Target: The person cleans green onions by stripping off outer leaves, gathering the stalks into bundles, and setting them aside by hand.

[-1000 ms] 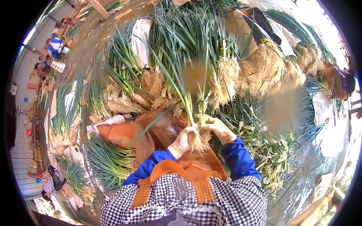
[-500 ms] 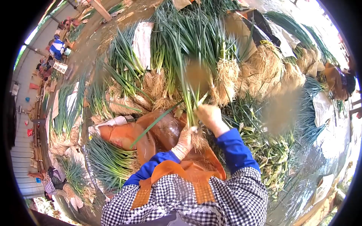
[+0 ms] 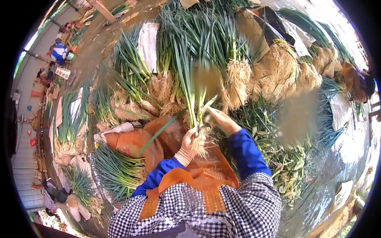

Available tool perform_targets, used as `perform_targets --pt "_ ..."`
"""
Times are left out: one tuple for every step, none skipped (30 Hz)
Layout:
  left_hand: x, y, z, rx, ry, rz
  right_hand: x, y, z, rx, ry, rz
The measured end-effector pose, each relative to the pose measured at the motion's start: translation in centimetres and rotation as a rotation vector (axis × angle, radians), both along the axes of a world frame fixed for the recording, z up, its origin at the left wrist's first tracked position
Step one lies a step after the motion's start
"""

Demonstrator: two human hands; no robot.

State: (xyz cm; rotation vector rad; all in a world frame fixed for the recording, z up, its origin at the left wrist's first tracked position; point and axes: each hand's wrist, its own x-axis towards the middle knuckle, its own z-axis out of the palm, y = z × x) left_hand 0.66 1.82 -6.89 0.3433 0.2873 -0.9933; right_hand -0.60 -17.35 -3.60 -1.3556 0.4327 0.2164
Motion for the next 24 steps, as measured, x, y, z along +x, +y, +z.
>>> perform_targets --pt "-0.4 -1.2 3.3 0.064 0.025 0.047 2.0 1.6 -2.4 0.115 -0.023 -0.071" --pt "-0.1 -0.8 3.0 0.156 -0.012 -0.005 3.9 3.2 -5.4 0.135 -0.163 -0.184" --pt "-0.2 -0.3 2.2 0.250 -0.041 -0.055 5.0 4.3 -7.4 0.157 -0.294 -0.296" --pt "-0.4 -0.5 2.6 0.368 -0.241 0.010 4.4 4.2 -5.5 -0.815 -0.409 -0.260" --pt "-0.8 -0.9 2.9 0.538 -0.390 -0.013 3.8 4.8 -3.7 -0.887 -0.094 -0.286" --pt "-1.1 -1.4 2.4 0.580 -0.397 0.019 3.2 4.8 -2.7 -0.834 -0.057 -0.251" --pt "-1.5 -1.8 2.0 0.619 -0.404 0.049 2.6 4.6 -2.5 -0.785 -0.019 -0.216" --pt "-1.4 -1.8 0.9 0.609 -0.365 0.049 1.1 4.5 -3.3 -0.596 -0.162 -0.275" --pt "-1.2 -1.9 1.0 0.606 -0.364 0.035 -0.7 4.4 -1.8 -0.259 -0.102 -0.227" --pt "-0.7 -1.9 1.3 0.515 -0.170 0.061 -2.8 4.4 -1.8 -0.198 -0.102 -0.141" --pt "-0.5 -1.7 1.5 0.422 0.028 0.094 -5.2 3.9 -1.9 -0.139 -0.101 -0.048" --pt "0.1 -0.8 -0.4 0.280 0.050 0.089 -7.7 2.6 -0.7 -0.031 -0.069 0.056" --pt "1.0 0.2 -2.1 0.127 0.074 -0.019 -9.8 0.8 0.9 0.080 -0.040 0.160" --pt "1.5 1.1 -1.6 -0.046 0.132 -0.103 -11.0 -1.2 2.0 -0.094 0.091 0.238" --pt "1.7 1.4 -0.7 -0.221 0.188 -0.189 -11.4 -2.6 2.7 -0.272 0.219 0.311" --pt "1.4 1.0 0.5 -0.056 0.120 -0.105 -10.4 -3.2 2.7 -0.769 0.409 0.599" --pt "1.1 0.9 0.6 -0.058 0.124 -0.112 -9.7 -3.3 2.2 -1.023 0.421 0.571" --pt "1.2 0.7 0.6 -0.042 0.098 -0.108 -9.0 -3.4 1.6 -1.266 0.461 0.530" --pt "1.2 0.4 0.5 -0.029 0.075 -0.093 -7.0 -2.5 1.4 -1.073 0.249 0.248" --pt "0.9 0.4 0.2 -0.001 0.103 -0.076 -5.4 -1.2 1.2 -0.881 -0.090 -0.026" --pt "0.9 0.4 0.9 0.023 0.074 -0.115 -3.0 0.2 2.0 -0.645 -0.287 -0.092" --pt "0.8 0.3 1.4 0.122 0.057 -0.087 -0.7 0.9 4.1 -0.446 -0.080 -0.012" --pt "0.6 0.1 1.6 0.222 0.039 -0.059 1.6 1.3 3.0 -0.330 -0.073 0.001" --pt "0.6 0.0 1.4 0.217 0.041 -0.051 3.4 1.4 0.7 -0.362 -0.171 0.001"
